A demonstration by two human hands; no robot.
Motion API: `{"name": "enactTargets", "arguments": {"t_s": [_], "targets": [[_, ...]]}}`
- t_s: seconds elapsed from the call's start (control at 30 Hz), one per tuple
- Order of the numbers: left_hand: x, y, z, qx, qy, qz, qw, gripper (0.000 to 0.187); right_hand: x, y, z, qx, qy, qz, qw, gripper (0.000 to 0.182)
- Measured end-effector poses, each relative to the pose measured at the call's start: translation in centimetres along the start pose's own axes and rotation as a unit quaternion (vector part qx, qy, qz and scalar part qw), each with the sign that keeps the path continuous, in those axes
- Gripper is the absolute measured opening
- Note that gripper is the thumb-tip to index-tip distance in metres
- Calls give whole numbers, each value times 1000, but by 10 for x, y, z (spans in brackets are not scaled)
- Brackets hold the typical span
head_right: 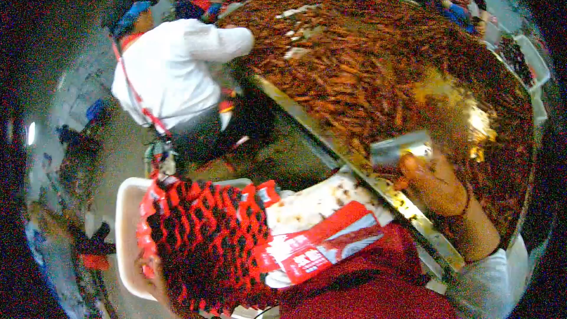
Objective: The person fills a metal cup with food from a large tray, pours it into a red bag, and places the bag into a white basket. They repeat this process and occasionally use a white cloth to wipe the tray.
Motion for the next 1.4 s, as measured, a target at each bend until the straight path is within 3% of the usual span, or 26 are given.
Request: {"name": "enactTargets", "arguments": {"t_s": [0.07,0.1,0.13,0.17,0.2,0.23,0.3,0.37,0.4,0.5,0.53,0.57,0.67,0.73,0.77,0.83,0.87,0.93,1.0,1.03,1.1,1.17,1.23,1.27,1.33,1.4], "targets": [[-32,-18,67,183,124,98,970,26,4,1,-3,-25,-25,45,998,33],[-21,-42,109,320,101,25,942,35,-2,-1,-14,1,-65,97,993,42],[-2,-69,145,437,182,90,876,49,-4,0,-10,-34,-19,35,999,30],[-2,-98,184,523,107,82,841,61,-4,1,-9,-56,-4,29,998,31],[11,-129,213,551,140,157,808,65,-5,-4,-16,-43,-36,49,997,31],[9,-147,234,592,182,144,772,68,-4,-6,-21,-40,-43,37,998,33],[18,-160,255,595,170,178,765,52,-2,-11,-31,-36,-58,11,998,37],[62,-170,270,670,25,3,742,33,2,-19,-43,-61,-103,23,993,39],[54,-167,269,650,25,26,759,17,1,-22,-52,-68,-106,23,992,39],[12,-158,257,640,138,148,741,20,-11,-28,-71,-87,-75,58,992,44],[-14,-166,243,674,177,213,685,25,-12,-27,-72,-89,-78,68,991,45],[-16,-174,242,734,199,197,618,33,-13,-26,-71,-84,-81,75,990,47],[0,-176,242,771,246,194,554,33,-19,-24,-55,-72,-41,117,990,49],[9,-159,247,781,-31,-70,620,29,-30,-24,-43,-53,20,157,986,51],[-4,-144,241,727,23,-154,669,21,-27,-23,-32,-37,101,172,979,49],[-15,-128,241,670,-4,-167,723,19,-37,-28,-22,-21,152,182,971,45],[-14,-125,243,651,-8,-109,751,22,-61,-32,-26,-16,172,211,962,42],[-16,-125,244,632,-13,-76,771,24,-46,-34,-17,62,127,222,965,43],[-34,-123,246,605,0,14,796,23,-24,-35,-4,63,243,303,919,41],[-40,-127,247,612,-6,20,791,23,-31,-39,-5,79,207,309,925,42],[-49,-136,249,581,-40,3,813,22,-24,-39,0,204,-57,40,976,47],[-64,-141,246,639,33,-42,768,31,-22,-45,-6,346,-402,16,847,54],[-52,-160,253,662,-53,-162,730,30,-29,-58,3,278,-366,-15,888,61],[-57,-162,252,725,-14,-125,677,41,-28,-58,11,318,-408,10,856,56],[-27,-170,252,770,-90,-164,610,36,-26,-66,16,350,-448,42,822,51],[-30,-165,254,787,-128,-187,574,34,-13,-68,16,243,-270,-96,927,38]]}}
Point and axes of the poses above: each hand's wrist, its own y-axis towards the middle knuckle, its own z-axis out of the palm, x = y × z, the point moved 2 cm from there along y, towards the middle knuckle, and after that the axes turned 4 degrees about -z, right-handed, at the moved point
